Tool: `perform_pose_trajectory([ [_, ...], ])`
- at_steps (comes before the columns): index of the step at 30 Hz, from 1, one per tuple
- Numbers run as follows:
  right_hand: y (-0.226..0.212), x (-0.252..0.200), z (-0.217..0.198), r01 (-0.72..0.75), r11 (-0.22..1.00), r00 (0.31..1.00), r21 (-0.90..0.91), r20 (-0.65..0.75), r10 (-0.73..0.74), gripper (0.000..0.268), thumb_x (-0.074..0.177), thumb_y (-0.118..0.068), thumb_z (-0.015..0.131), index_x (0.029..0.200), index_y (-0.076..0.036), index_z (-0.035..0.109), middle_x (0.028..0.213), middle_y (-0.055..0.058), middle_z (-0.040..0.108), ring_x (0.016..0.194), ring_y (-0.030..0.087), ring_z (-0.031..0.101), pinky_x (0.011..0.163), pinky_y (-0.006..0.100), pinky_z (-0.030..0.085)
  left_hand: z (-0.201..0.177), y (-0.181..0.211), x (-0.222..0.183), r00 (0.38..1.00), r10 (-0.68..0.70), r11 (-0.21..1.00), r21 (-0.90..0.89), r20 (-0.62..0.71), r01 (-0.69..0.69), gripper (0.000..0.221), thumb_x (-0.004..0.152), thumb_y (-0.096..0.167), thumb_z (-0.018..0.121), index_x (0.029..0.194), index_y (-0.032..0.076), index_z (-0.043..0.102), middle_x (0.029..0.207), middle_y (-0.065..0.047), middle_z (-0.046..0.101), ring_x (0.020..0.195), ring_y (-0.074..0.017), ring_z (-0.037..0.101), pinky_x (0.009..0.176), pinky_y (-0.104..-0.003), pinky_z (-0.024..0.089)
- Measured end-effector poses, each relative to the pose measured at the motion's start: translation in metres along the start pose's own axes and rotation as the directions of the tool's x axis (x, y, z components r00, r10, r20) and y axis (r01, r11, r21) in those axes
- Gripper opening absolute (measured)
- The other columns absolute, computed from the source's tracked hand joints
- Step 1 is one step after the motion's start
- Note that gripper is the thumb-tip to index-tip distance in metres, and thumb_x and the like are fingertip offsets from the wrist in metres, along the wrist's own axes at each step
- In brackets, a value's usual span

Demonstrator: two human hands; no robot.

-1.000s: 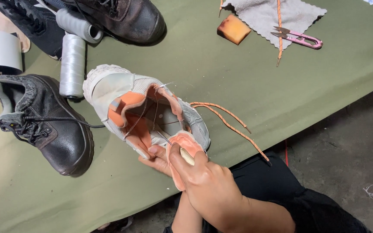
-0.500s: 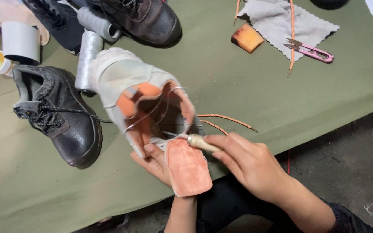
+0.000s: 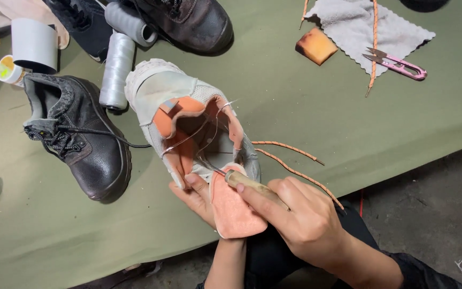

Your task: Hand-sewing the interior lining and upper of a sneaker at a repair bench.

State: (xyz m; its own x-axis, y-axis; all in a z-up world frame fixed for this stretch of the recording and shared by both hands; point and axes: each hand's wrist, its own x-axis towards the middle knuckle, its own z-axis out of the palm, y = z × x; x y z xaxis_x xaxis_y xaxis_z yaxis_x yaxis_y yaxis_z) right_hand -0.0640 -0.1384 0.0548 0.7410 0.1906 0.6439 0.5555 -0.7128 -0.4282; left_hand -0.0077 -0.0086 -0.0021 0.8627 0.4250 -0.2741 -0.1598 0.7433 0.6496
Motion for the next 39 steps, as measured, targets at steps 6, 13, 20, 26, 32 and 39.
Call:
perform_pose_trajectory([
  [6,0.007,-0.008,0.001,-0.082,0.991,0.997,0.104,0.002,0.082,0.028,0.103,-0.014,0.057,0.128,-0.013,0.070,0.095,0.006,0.064,0.073,0.020,0.061,0.066,0.033,0.050,-0.006,0.002,-0.005,0.978,0.207,0.942,0.272,-0.013,-0.196,0.030,0.099,0.041,0.057,0.107,0.020,0.037,0.093,-0.006,0.051,0.071,-0.0210,0.050,0.063,-0.038,0.048],
  [13,0.072,-0.071,0.021,-0.102,0.976,0.920,0.195,-0.355,0.167,0.026,0.108,-0.020,0.050,0.120,0.001,0.060,0.104,0.020,0.063,0.087,0.030,0.063,0.083,0.039,0.052,-0.017,0.012,0.011,0.963,-0.259,0.966,-0.026,-0.072,0.258,0.024,0.096,0.059,0.054,0.090,0.037,0.046,0.065,0.008,0.036,0.054,-0.0109,0.036,0.051,-0.031,0.035],
  [20,0.150,-0.071,0.008,-0.476,0.738,0.876,-0.479,-0.181,0.448,0.022,0.106,-0.006,0.069,0.127,-0.014,0.072,0.127,0.008,0.063,0.113,0.037,0.049,0.086,0.046,0.036,-0.015,0.024,0.008,0.895,0.376,0.530,0.736,0.241,-0.421,0.020,0.107,0.022,0.045,0.092,0.011,0.039,0.093,0.002,0.040,0.081,-0.0130,0.038,0.078,-0.027,0.035],
  [26,0.021,0.000,-0.001,-0.264,0.953,0.961,0.150,-0.041,0.273,0.018,0.098,-0.006,0.064,0.113,-0.004,0.074,0.117,0.013,0.073,0.108,0.021,0.070,0.102,0.031,0.051,-0.007,0.007,0.002,0.627,0.534,0.272,0.587,0.567,-0.763,0.016,0.093,-0.005,0.055,0.101,0.008,0.051,0.112,-0.028,0.058,0.112,-0.0344,0.055,0.092,-0.042,0.046],
  [32,0.027,0.002,0.034,-0.544,0.780,0.838,0.310,0.158,0.522,0.009,0.096,-0.014,0.065,0.096,-0.009,0.072,0.085,0.003,0.074,0.077,0.019,0.064,0.075,0.031,0.049,-0.018,-0.009,-0.009,0.268,0.575,-0.063,0.369,0.773,-0.927,0.030,0.096,0.027,0.073,0.117,0.009,0.062,0.120,-0.034,0.056,0.108,-0.0474,0.062,0.085,-0.058,0.059],
  [39,0.040,0.006,0.043,-0.619,0.673,0.775,0.406,0.179,0.605,0.010,0.096,-0.013,0.063,0.102,-0.009,0.069,0.091,0.005,0.073,0.082,0.020,0.064,0.079,0.032,0.049,-0.021,-0.028,-0.015,0.213,0.582,-0.153,0.363,0.785,-0.919,0.011,0.098,0.011,0.068,0.109,0.011,0.067,0.116,-0.032,0.062,0.102,-0.0433,0.062,0.083,-0.051,0.059],
])
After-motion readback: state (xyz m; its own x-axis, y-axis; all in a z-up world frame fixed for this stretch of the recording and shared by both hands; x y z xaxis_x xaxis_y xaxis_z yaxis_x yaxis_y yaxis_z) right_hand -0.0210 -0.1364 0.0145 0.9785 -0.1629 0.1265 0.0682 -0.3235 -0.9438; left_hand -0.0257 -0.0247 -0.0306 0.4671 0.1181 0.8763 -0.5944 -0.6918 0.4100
